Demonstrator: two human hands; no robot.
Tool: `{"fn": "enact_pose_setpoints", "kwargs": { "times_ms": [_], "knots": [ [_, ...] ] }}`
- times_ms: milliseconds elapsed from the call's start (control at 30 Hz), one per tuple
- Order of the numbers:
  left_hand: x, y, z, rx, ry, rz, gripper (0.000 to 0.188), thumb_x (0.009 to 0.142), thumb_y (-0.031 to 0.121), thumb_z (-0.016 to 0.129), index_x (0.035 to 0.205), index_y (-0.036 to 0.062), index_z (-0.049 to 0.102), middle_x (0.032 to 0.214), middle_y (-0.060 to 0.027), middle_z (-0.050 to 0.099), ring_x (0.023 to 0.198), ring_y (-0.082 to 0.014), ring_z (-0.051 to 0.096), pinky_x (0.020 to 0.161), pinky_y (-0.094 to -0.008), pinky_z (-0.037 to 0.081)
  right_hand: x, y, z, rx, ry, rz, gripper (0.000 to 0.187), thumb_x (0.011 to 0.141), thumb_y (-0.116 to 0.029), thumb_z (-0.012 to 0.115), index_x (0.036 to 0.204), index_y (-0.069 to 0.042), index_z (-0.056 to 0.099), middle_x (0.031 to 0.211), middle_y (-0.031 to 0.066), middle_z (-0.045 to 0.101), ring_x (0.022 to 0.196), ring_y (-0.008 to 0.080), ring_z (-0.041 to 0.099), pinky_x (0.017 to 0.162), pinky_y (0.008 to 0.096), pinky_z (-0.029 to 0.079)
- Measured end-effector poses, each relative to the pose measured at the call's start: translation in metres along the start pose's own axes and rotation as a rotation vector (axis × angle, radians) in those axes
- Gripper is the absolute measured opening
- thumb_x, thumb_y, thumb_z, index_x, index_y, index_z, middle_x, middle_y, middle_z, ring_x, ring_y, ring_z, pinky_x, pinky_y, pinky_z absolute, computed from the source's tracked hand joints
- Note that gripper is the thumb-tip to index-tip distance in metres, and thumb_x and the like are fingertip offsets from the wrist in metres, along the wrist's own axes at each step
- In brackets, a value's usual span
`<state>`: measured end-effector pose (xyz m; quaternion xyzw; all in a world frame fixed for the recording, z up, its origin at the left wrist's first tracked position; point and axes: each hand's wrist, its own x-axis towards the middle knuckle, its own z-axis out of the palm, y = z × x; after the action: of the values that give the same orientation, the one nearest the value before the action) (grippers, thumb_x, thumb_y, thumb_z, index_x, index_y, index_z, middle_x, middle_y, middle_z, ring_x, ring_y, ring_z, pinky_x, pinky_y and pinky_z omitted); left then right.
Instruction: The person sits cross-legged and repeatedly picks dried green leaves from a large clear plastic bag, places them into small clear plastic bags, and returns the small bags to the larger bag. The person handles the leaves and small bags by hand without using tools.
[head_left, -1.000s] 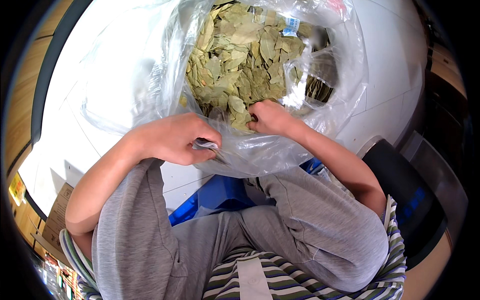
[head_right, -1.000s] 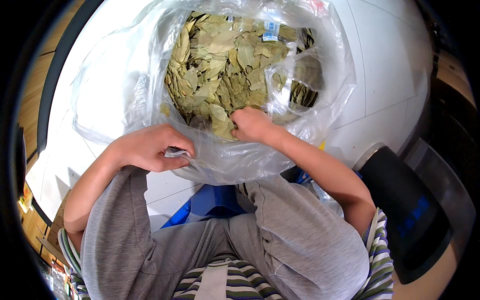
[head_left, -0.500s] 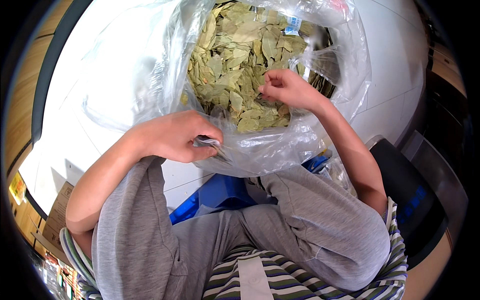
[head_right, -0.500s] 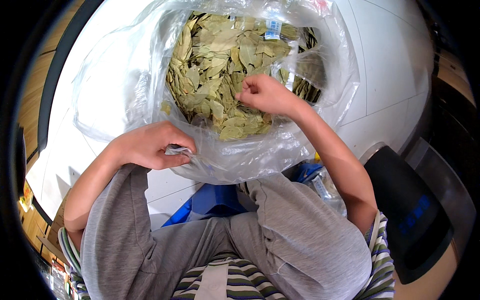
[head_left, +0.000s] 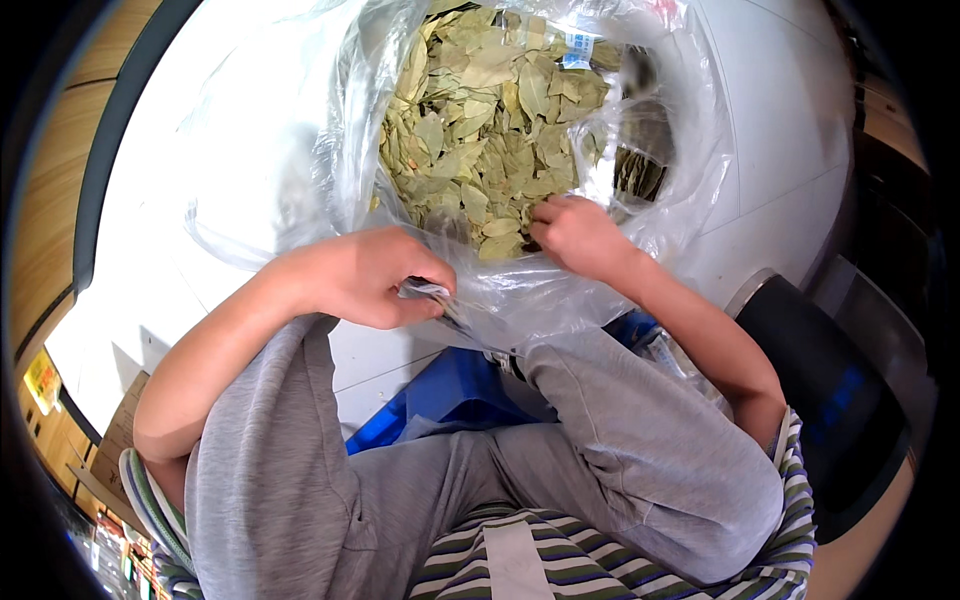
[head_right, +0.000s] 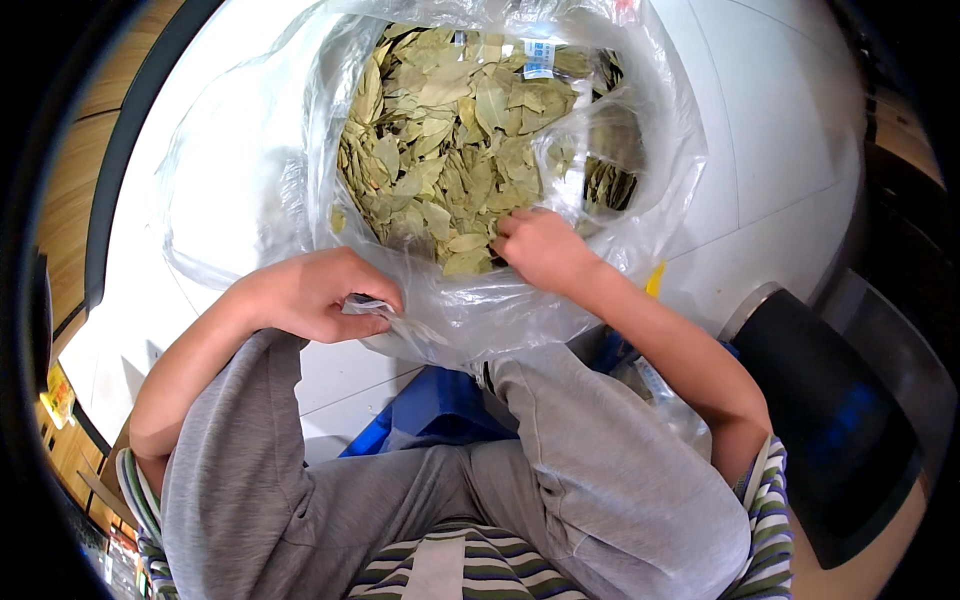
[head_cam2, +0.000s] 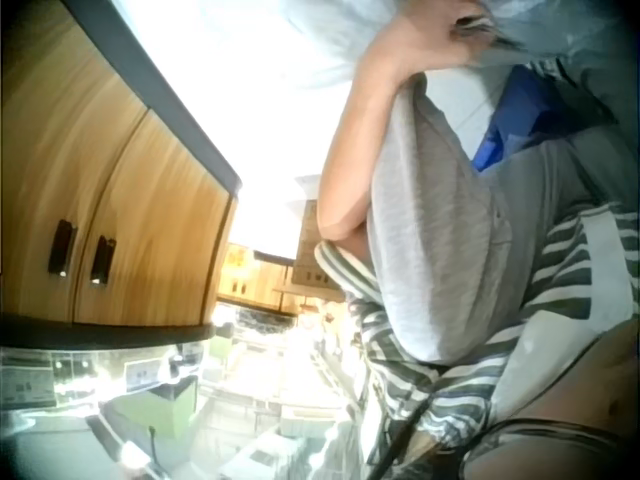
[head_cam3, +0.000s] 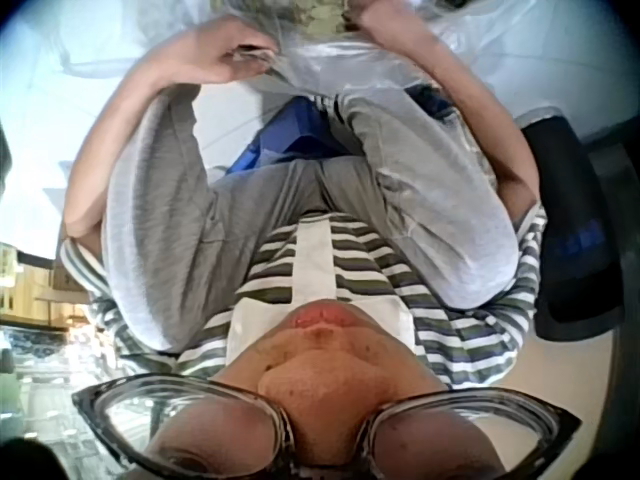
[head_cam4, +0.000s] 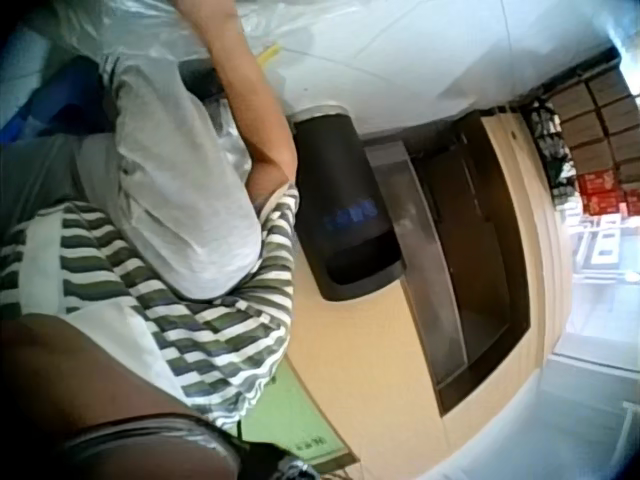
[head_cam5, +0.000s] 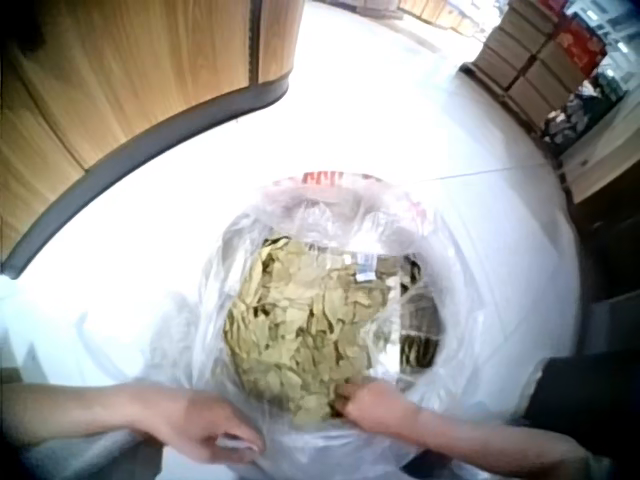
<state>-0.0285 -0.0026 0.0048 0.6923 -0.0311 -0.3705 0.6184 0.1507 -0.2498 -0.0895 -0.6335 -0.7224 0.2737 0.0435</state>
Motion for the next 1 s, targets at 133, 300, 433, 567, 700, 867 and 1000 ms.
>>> {"fn": "enact_pose_setpoints", "kwargs": {
  "times_ms": [133,300,433,567,700,867,1000],
  "knots": [
    [0.0,-0.007,0.004,0.031,0.017,0.046,0.017,0.088,0.012,0.066,0.101,0.0015,0.067,0.08,-0.0119,0.067,0.065,-0.0217,0.061,0.058,-0.0333,0.046,0.008,0.008,-0.028,0.332,0.146,0.096,0.009,0.085,-0.007,0.063,0.086,0.002,0.063,0.078,0.0123,0.062,0.074,0.025,0.064,0.067,0.0396,0.05],
    [0.004,0.003,0.0,0.027,0.027,-0.008,0.017,0.088,0.014,0.066,0.1,0.0025,0.067,0.082,-0.0138,0.067,0.07,-0.0254,0.064,0.063,-0.0355,0.049,0.013,0.02,-0.045,0.844,0.143,0.427,0.019,0.09,-0.017,0.066,0.09,0.001,0.062,0.07,0.0077,0.061,0.062,0.0185,0.063,0.06,0.0316,0.047],
    [0.003,-0.003,0.001,0.023,0.058,0.011,0.017,0.088,0.012,0.067,0.102,0.0021,0.068,0.081,-0.0119,0.068,0.068,-0.0219,0.063,0.059,-0.0331,0.047,0.024,0.024,-0.055,1.325,0.237,0.549,0.019,0.092,-0.013,0.067,0.102,0.003,0.061,0.074,-0.002,0.061,0.071,0.0047,0.06,0.06,0.024,0.045],
    [0.0,-0.003,-0.002,0.047,0.073,0.025,0.017,0.088,0.01,0.067,0.102,0.0012,0.068,0.082,-0.0106,0.069,0.066,-0.019,0.062,0.056,-0.0306,0.046,0.044,0.029,-0.048,1.264,0.411,0.458,0.027,0.088,-0.011,0.072,0.108,0.003,0.06,0.087,0.0016,0.066,0.081,0.0054,0.061,0.069,0.0231,0.048],
    [-0.001,0.001,-0.004,0.0,0.083,-0.003,0.017,0.088,0.017,0.065,0.098,0.0032,0.068,0.079,-0.0161,0.067,0.07,-0.0291,0.065,0.064,-0.0377,0.049,0.064,0.032,-0.042,1.159,0.453,0.469,0.038,0.084,-0.009,0.075,0.116,0.002,0.058,0.099,0.0035,0.068,0.087,0.0073,0.06,0.078,0.0226,0.048],
    [-0.008,-0.006,-0.005,0.022,0.047,0.052,0.016,0.088,0.011,0.064,0.101,0.0006,0.066,0.081,-0.0115,0.068,0.064,-0.022,0.062,0.056,-0.0328,0.045,0.072,0.03,-0.057,1.285,0.363,0.656,0.023,0.093,-0.013,0.066,0.11,0.002,0.061,0.087,-0.0003,0.064,0.075,0.0042,0.056,0.062,0.0238,0.051],
    [-0.01,-0.01,-0.005,0.007,0.063,0.074,0.016,0.088,0.011,0.064,0.099,0.0006,0.066,0.08,-0.0117,0.067,0.063,-0.0226,0.061,0.056,-0.0341,0.045,0.07,0.037,-0.052,1.247,0.343,0.618,0.022,0.092,-0.01,0.067,0.11,0.002,0.06,0.084,-0.0024,0.063,0.07,0.0033,0.055,0.062,0.0226,0.049]
  ]
}}
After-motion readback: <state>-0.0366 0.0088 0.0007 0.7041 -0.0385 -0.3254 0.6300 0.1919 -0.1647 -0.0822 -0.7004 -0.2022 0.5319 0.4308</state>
